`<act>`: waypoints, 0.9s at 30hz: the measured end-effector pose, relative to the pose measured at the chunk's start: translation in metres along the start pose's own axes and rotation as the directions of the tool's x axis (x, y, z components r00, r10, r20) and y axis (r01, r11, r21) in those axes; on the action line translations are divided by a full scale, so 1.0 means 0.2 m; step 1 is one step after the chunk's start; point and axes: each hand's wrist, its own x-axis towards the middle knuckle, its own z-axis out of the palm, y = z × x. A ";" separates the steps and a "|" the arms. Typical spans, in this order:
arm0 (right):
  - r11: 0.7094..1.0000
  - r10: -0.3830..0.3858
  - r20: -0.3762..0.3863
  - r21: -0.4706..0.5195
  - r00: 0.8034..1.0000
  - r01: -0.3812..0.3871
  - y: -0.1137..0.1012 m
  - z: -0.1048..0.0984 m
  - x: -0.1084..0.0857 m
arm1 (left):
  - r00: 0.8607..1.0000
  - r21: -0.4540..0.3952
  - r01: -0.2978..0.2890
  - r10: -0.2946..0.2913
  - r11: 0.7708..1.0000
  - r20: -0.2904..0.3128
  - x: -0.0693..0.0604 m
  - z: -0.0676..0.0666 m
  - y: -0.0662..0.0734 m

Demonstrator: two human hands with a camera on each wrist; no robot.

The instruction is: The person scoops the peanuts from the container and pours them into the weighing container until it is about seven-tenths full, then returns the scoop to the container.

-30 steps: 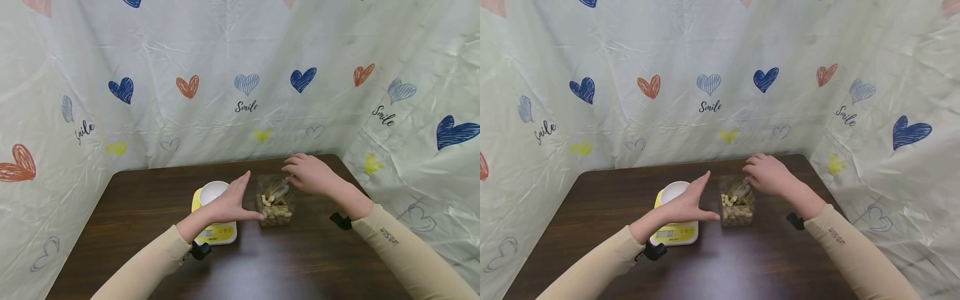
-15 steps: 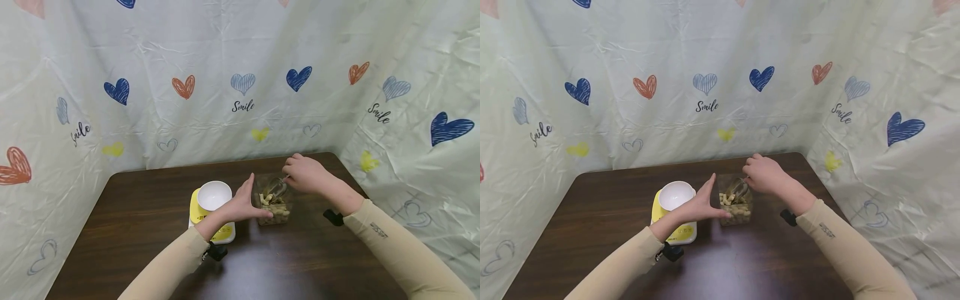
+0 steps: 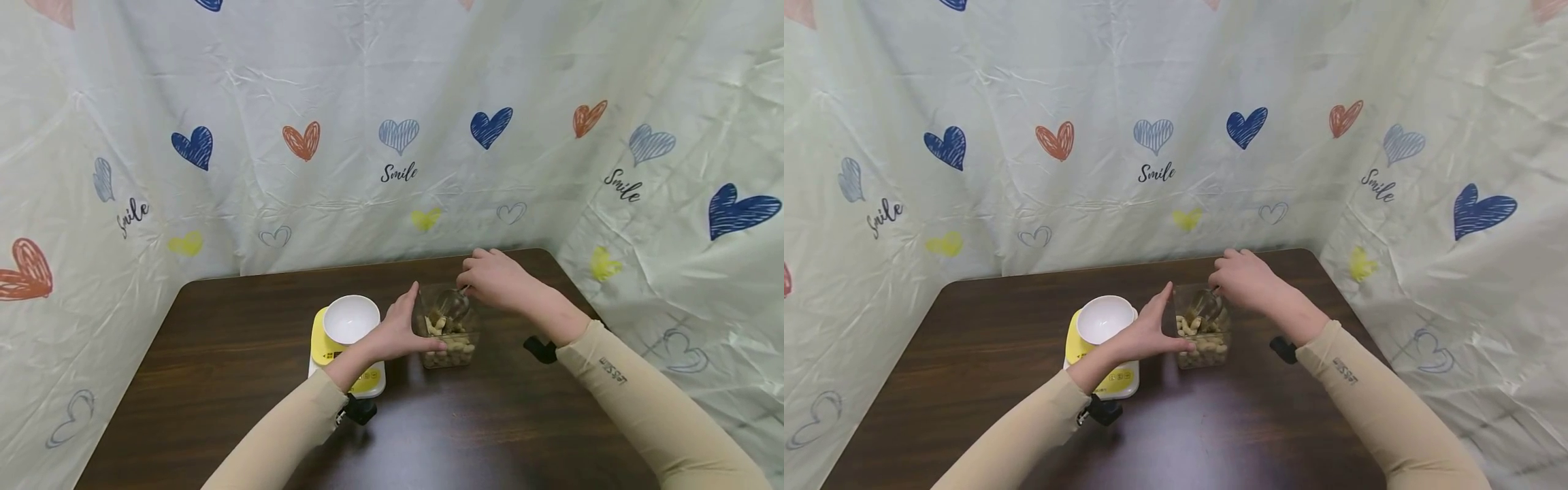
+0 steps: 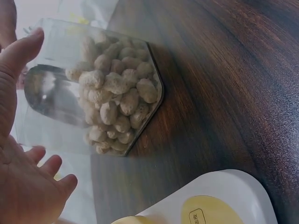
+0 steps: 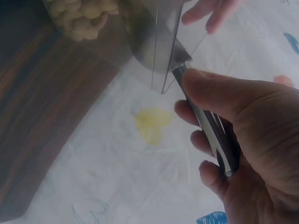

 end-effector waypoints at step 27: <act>0.967 -0.074 0.099 0.251 0.992 0.047 0.08 0.00 0.04 | 0.999 0.053 0.000 0.002 0.999 -0.038 0.01 0.02 0.01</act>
